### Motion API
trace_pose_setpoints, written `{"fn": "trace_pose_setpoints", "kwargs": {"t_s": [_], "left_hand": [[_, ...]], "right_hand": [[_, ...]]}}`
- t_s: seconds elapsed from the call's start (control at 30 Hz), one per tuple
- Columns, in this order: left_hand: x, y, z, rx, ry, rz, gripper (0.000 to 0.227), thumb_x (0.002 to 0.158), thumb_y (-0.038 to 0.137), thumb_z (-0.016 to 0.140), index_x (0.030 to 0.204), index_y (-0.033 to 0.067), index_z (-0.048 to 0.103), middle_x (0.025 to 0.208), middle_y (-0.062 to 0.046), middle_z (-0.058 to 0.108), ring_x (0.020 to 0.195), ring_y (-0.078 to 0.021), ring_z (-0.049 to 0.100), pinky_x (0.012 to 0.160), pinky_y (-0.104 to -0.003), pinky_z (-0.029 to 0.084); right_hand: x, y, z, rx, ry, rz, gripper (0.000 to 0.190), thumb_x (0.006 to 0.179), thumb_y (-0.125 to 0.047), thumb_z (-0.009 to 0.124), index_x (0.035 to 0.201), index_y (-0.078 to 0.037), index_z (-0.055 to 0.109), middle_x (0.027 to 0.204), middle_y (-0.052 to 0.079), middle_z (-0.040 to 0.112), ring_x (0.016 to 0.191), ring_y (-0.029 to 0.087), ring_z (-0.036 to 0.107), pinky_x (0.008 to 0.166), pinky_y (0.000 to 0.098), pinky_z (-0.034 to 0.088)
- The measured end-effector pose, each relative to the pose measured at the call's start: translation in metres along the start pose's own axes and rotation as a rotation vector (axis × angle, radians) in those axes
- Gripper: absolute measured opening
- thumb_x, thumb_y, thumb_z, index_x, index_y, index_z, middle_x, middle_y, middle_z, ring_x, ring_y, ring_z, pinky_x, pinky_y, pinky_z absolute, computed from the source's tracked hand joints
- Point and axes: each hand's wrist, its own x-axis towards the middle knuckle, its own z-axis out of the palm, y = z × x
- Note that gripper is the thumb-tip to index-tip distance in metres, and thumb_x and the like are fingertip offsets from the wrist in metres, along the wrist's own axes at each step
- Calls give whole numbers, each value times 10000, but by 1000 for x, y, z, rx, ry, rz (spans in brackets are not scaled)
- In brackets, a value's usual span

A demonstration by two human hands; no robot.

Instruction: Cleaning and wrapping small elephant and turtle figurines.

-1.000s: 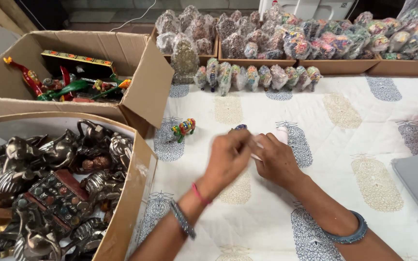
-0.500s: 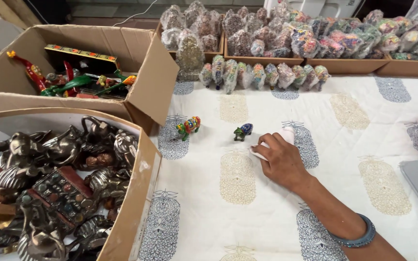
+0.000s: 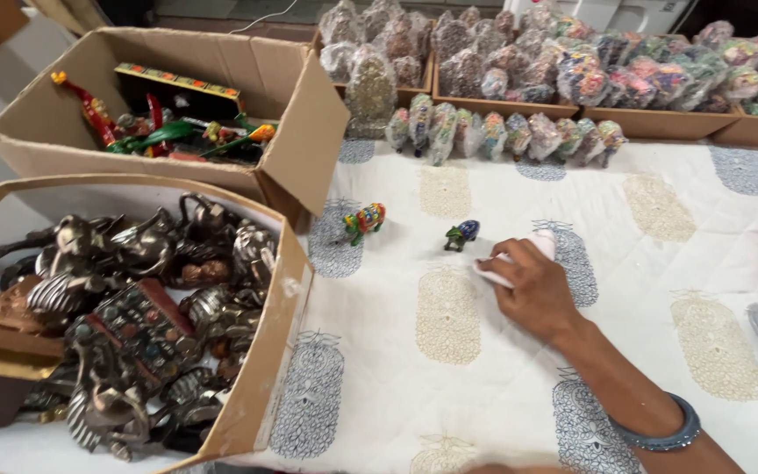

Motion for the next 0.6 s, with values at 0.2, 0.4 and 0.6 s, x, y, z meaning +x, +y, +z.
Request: {"fn": "trace_pose_setpoints", "kwargs": {"t_s": [0.2,0.4,0.6], "left_hand": [[9,-134,49,159,-9,-66,311,935,406,629,874,109,697,752,-103,707,729,-317,694,656,-451,531],[24,-270,82,115,107,-254,271,878,354,646,894,109,762,882,-132,746,796,-334,714,720,-448,551],[32,-316,119,281,129,-237,325,988,337,564,1220,153,698,1262,-73,728,1188,-246,653,1066,-400,464]], "right_hand": [[2,-2,-15,483,250,112,400,776,77,601,1105,-75,769,1100,79,680,1006,173,686,803,321,569],[37,-58,-31,629,122,0,412,775,65,586,1112,-103,753,1128,80,675,1068,174,681,833,287,627],[78,-119,-20,186,44,-292,391,753,-6,696,1095,-177,780,1164,41,686,1061,237,691,849,342,579]]}}
